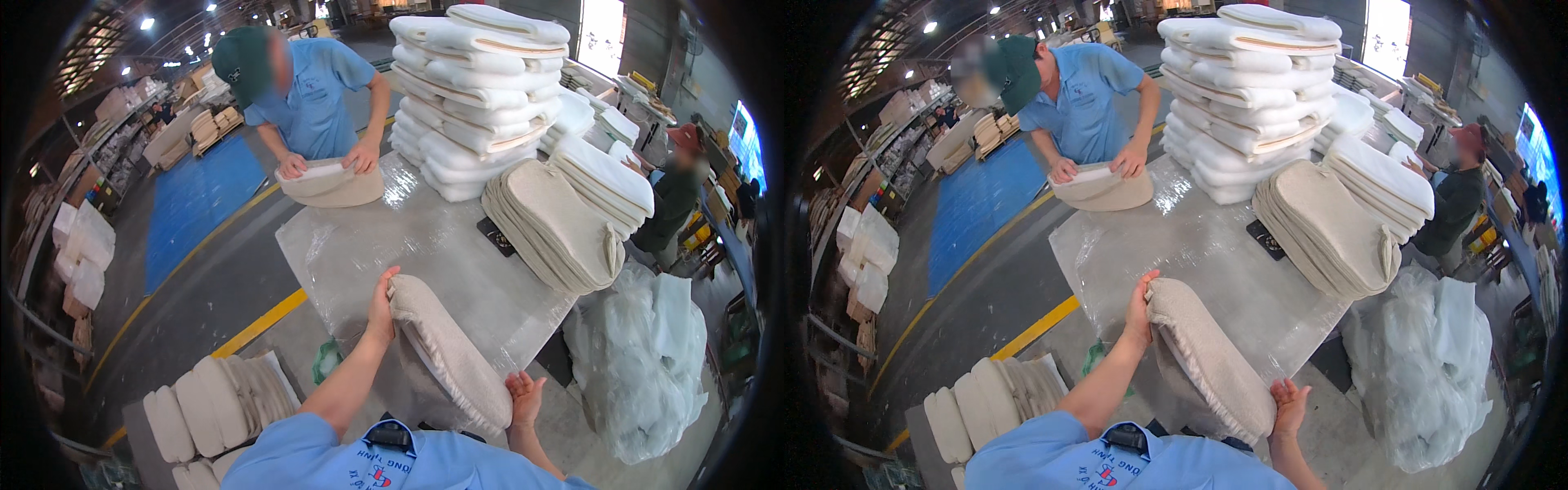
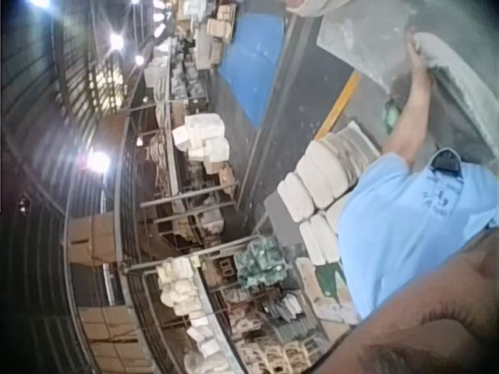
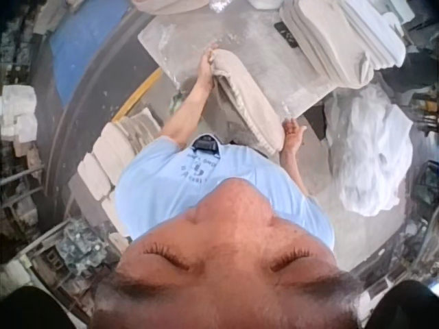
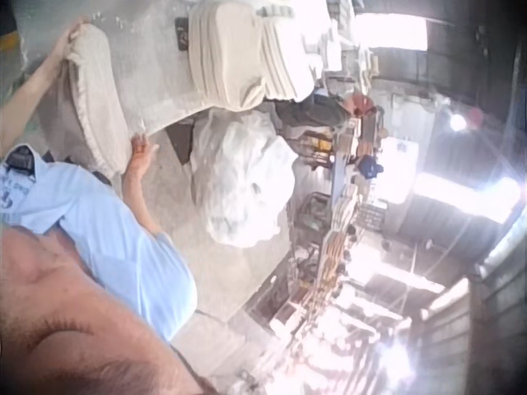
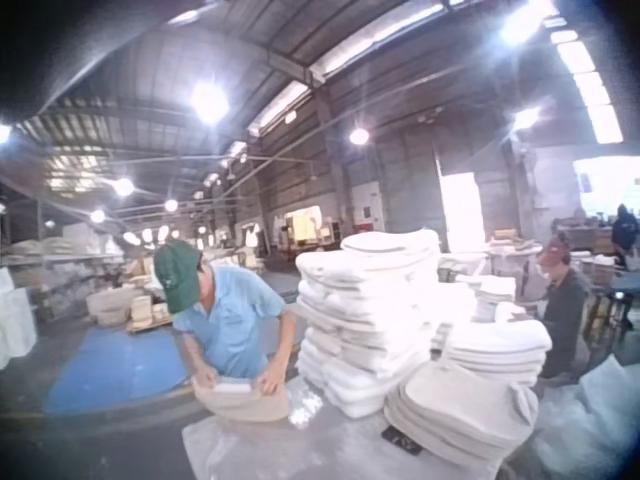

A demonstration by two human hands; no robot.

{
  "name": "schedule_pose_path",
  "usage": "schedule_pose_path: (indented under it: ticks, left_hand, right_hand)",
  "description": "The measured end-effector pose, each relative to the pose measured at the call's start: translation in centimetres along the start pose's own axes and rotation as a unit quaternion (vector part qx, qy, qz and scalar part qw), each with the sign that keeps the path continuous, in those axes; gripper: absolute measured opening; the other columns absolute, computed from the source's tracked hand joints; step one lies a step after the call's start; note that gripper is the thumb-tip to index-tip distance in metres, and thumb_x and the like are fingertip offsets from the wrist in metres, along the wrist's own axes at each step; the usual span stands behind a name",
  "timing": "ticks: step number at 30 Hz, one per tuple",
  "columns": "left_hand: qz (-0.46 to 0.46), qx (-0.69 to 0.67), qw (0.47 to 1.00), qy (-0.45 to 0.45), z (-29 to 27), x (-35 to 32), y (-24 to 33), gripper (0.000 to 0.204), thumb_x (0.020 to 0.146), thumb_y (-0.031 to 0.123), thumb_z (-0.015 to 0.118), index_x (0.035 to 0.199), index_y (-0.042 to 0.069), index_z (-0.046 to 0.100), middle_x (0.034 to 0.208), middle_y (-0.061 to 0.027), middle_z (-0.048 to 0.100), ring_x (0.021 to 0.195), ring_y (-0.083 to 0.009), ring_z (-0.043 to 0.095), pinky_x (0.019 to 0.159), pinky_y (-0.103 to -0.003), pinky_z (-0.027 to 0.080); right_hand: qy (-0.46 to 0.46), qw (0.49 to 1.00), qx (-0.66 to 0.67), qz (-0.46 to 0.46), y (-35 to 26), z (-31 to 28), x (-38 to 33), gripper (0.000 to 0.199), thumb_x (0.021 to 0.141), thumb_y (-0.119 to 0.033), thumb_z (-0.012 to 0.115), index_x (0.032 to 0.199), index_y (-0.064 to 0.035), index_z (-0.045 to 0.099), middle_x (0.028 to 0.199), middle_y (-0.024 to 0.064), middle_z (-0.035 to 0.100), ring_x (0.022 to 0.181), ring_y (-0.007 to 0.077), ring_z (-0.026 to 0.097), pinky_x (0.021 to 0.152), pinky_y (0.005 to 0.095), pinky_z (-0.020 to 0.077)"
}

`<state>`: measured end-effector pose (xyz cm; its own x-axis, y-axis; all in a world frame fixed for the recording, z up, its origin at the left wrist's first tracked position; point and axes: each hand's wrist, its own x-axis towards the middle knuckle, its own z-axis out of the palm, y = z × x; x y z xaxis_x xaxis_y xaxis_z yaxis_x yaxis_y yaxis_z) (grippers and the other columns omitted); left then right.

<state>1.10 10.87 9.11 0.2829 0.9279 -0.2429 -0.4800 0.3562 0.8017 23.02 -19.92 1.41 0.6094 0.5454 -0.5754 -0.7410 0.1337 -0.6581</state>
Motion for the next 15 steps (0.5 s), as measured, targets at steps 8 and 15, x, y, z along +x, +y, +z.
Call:
schedule_pose_path:
  ticks: [8, 15]
  left_hand:
    - [-0.003, 0.011, 0.997, -0.074, 5.8, 1.9, 1.6, 0.053, 0.112, 0.038, 0.029, 0.147, 0.006, 0.053, 0.133, -0.0080, 0.061, 0.123, -0.0201, 0.056, 0.111, -0.036, 0.042]
    - [0.022, 0.235, 0.970, -0.066, 8.3, 3.6, -1.5, 0.064, 0.105, 0.035, 0.054, 0.157, 0.001, 0.040, 0.156, -0.0116, 0.047, 0.140, -0.0235, 0.048, 0.118, -0.037, 0.035]
  right_hand:
    - [-0.102, 0.993, -0.035, 0.048, 1.3, -1.0, -1.1, 0.072, 0.106, -0.065, 0.039, 0.113, 0.0005, 0.068, 0.113, 0.0159, 0.072, 0.110, 0.0278, 0.064, 0.103, 0.0410, 0.0480]
    - [-0.222, 0.957, -0.066, 0.175, 3.7, 6.8, -4.4, 0.068, 0.109, -0.058, 0.040, 0.148, -0.0032, 0.050, 0.140, 0.0150, 0.062, 0.126, 0.0258, 0.060, 0.111, 0.0409, 0.0445]
